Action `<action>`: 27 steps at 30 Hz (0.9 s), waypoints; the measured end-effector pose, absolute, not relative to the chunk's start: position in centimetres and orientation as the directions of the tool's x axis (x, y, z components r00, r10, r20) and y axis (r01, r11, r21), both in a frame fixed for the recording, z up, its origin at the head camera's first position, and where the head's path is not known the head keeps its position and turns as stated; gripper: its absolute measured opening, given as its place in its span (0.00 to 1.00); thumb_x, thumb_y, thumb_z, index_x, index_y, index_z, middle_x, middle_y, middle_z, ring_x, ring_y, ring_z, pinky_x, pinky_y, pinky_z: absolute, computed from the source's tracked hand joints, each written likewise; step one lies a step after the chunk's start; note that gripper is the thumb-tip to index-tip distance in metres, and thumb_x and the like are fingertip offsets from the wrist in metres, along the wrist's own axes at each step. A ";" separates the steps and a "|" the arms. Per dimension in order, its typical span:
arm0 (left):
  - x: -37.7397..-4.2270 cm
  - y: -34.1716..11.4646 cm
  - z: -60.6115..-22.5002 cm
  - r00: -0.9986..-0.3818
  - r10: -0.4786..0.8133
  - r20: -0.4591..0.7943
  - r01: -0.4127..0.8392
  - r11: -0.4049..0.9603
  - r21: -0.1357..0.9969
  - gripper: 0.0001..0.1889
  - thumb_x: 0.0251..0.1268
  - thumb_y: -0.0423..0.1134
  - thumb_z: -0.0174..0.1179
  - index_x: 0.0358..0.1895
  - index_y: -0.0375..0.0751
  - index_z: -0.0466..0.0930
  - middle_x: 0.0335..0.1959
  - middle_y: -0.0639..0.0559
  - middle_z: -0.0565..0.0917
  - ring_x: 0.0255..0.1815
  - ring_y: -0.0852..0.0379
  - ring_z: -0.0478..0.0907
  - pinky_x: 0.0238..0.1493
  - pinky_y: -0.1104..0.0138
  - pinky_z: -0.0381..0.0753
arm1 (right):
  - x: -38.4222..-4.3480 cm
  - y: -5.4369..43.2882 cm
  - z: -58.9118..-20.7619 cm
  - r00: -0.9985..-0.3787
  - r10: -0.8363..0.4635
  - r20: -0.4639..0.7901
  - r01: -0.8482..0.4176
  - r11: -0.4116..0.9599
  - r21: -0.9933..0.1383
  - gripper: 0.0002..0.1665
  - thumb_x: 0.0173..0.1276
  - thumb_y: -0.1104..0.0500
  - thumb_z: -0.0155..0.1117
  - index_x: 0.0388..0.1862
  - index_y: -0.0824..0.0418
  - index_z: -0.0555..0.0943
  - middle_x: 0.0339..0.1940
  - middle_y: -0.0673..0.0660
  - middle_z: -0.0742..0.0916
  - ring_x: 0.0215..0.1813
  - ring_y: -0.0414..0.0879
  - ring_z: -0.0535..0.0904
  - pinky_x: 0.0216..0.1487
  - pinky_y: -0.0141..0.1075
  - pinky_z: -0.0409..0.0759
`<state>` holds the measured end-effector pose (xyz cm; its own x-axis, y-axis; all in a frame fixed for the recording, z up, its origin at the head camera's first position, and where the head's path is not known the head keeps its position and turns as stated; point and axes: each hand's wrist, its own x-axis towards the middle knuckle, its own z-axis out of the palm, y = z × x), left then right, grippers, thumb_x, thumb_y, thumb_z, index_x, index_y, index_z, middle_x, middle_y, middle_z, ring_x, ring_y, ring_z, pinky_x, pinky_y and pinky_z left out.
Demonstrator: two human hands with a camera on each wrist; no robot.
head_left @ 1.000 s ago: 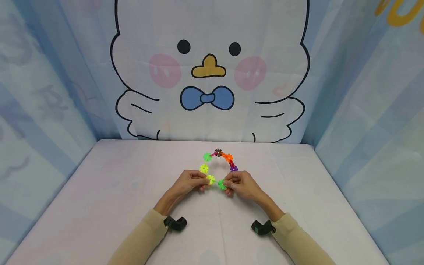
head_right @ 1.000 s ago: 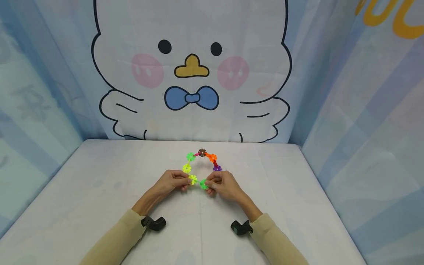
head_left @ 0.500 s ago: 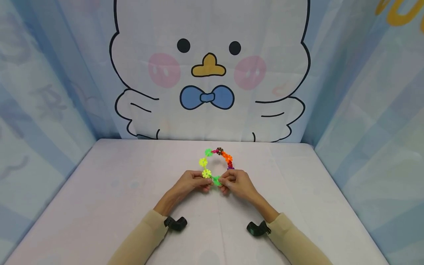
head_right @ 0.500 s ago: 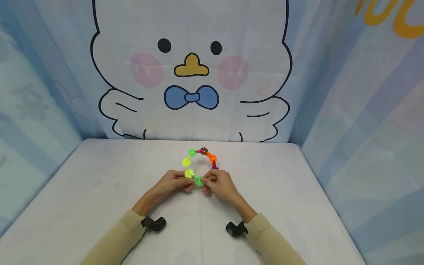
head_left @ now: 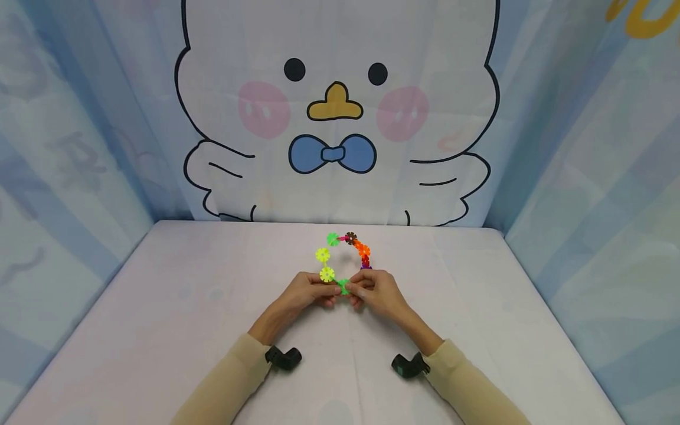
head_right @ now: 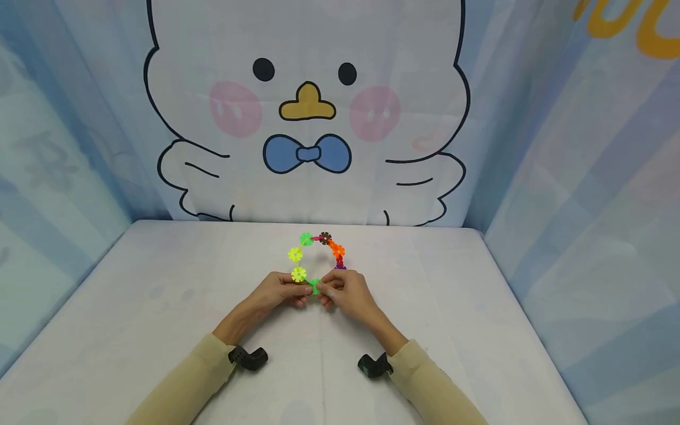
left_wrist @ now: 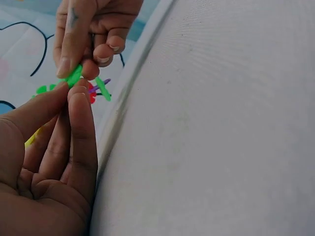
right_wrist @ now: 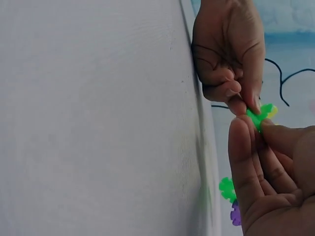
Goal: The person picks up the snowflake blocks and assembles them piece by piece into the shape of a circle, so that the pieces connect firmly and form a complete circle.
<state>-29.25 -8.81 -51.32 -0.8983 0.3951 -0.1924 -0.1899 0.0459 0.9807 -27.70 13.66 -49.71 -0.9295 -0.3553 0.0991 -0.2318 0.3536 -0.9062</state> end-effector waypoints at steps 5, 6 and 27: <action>-29.4 -8.7 -51.2 -0.900 0.395 -0.183 -0.175 0.056 0.983 0.13 0.69 0.35 0.71 0.49 0.27 0.88 0.25 0.55 0.89 0.25 0.63 0.82 0.36 0.72 0.86 | -27.8 14.3 -49.2 -0.961 -0.267 0.067 -0.170 0.384 -0.907 0.11 0.75 0.57 0.72 0.47 0.65 0.86 0.33 0.62 0.91 0.28 0.43 0.86 0.34 0.32 0.87; -29.4 -8.7 -51.2 -0.901 0.396 -0.175 -0.167 0.056 0.984 0.13 0.69 0.34 0.71 0.49 0.26 0.88 0.26 0.54 0.89 0.25 0.63 0.82 0.36 0.72 0.86 | -27.9 14.4 -49.1 -0.975 -0.206 0.085 -0.164 0.403 -0.900 0.12 0.75 0.56 0.72 0.48 0.64 0.85 0.34 0.61 0.91 0.29 0.43 0.84 0.33 0.31 0.84; -29.2 -9.1 -51.0 -0.889 0.428 -0.160 -0.147 0.065 0.987 0.14 0.70 0.34 0.70 0.50 0.25 0.88 0.30 0.52 0.92 0.25 0.63 0.80 0.31 0.73 0.81 | -28.5 15.2 -49.4 -0.969 0.018 -0.245 0.245 0.046 -0.968 0.19 0.82 0.63 0.60 0.64 0.73 0.77 0.46 0.60 0.90 0.39 0.42 0.88 0.40 0.30 0.90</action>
<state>-29.25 -9.13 -51.02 -0.8893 0.4283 -0.1604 -0.1466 0.0653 0.9870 -28.54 15.19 -49.37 -0.9695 0.0183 -0.2445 0.2451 0.0458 -0.9684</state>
